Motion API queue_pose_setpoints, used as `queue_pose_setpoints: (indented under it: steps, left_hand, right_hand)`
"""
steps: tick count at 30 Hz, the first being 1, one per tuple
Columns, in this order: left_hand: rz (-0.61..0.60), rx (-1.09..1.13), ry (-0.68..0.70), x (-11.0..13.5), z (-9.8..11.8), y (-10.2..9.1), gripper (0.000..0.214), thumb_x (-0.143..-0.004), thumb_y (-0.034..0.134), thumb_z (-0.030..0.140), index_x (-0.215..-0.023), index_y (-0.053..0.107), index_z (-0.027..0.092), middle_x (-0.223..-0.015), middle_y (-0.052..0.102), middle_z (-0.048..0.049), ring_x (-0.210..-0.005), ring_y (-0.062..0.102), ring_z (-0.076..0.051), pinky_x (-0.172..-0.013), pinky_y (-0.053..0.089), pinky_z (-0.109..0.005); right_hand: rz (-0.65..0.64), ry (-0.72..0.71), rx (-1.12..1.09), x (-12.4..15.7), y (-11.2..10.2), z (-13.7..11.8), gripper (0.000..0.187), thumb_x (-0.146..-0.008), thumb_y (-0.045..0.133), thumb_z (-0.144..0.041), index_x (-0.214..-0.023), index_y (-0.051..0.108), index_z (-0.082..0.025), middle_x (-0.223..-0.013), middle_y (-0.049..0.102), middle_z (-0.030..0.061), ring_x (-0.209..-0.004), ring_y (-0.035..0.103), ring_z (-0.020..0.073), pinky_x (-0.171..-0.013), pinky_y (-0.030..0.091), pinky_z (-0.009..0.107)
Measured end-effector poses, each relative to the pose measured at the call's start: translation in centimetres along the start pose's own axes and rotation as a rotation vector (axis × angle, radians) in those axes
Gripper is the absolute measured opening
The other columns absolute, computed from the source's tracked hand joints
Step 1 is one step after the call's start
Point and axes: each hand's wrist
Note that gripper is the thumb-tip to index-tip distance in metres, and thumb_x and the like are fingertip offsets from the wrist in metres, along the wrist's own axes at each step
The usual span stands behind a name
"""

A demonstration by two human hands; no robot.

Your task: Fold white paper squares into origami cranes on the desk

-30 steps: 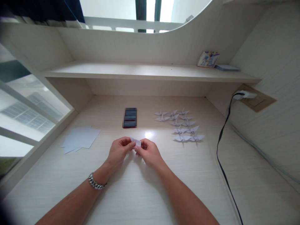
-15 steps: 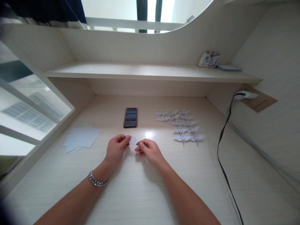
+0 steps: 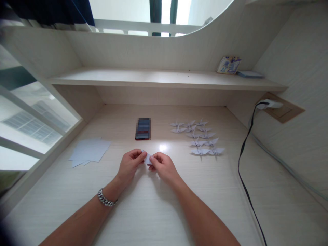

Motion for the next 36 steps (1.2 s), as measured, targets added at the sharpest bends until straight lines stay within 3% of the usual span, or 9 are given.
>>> queue_pose_setpoints:
  steps: [5,13,19,26,36]
  left_hand:
    - [-0.036,0.037,-0.021,0.23,0.0,0.16,0.025,-0.076,0.062,0.037,-0.067,0.062,0.013,-0.063,0.057,-0.0011,-0.059,0.05,-0.011,-0.056,0.039,-0.022]
    - [-0.091,0.018,-0.036,0.12,0.27,0.16,0.032,-0.081,0.055,0.041,-0.068,0.063,0.013,-0.064,0.061,-0.0039,-0.061,0.055,-0.013,-0.057,0.042,-0.023]
    - [-0.176,0.05,-0.021,0.37,0.62,0.34,0.025,-0.07,0.07,0.031,-0.087,0.066,0.012,-0.08,0.068,-0.0076,-0.069,0.06,-0.015,-0.064,0.047,-0.026]
    - [-0.194,0.004,-0.024,0.32,0.46,0.27,0.024,-0.073,0.067,0.03,-0.09,0.066,0.012,-0.084,0.068,-0.009,-0.072,0.061,-0.015,-0.063,0.047,-0.025]
    - [-0.174,0.004,-0.034,0.24,0.3,0.27,0.026,-0.074,0.067,0.032,-0.091,0.067,0.012,-0.086,0.068,-0.0097,-0.07,0.062,-0.016,-0.063,0.048,-0.026]
  right_hand:
    - [-0.025,-0.015,-0.019,0.01,-0.07,0.19,0.029,-0.076,0.063,-0.045,-0.072,0.059,-0.016,-0.062,0.063,0.002,-0.057,0.06,0.014,-0.056,0.048,0.026]
    - [0.067,-0.061,-0.029,-0.18,-0.13,0.36,0.026,-0.076,0.061,-0.042,-0.073,0.06,-0.016,-0.06,0.061,0.0005,-0.054,0.058,0.0132,-0.049,0.045,0.023]
    - [0.141,-0.091,0.015,-0.24,-0.36,0.37,0.025,-0.077,0.061,-0.039,-0.075,0.064,-0.015,-0.062,0.061,0.002,-0.056,0.056,0.0127,-0.049,0.045,0.022]
    - [0.174,-0.146,0.023,-0.29,-0.45,0.52,0.02,-0.076,0.063,-0.033,-0.086,0.066,-0.016,-0.067,0.064,0.0026,-0.06,0.059,0.0141,-0.052,0.047,0.023]
    - [0.23,-0.163,0.084,-0.24,-0.44,0.59,0.022,-0.073,0.065,-0.035,-0.084,0.066,-0.015,-0.071,0.065,0.0045,-0.063,0.059,0.016,-0.052,0.048,0.025]
Point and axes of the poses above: each hand's wrist, its own x-axis away from the middle knuckle, its own y-axis out of the palm, z = x × y
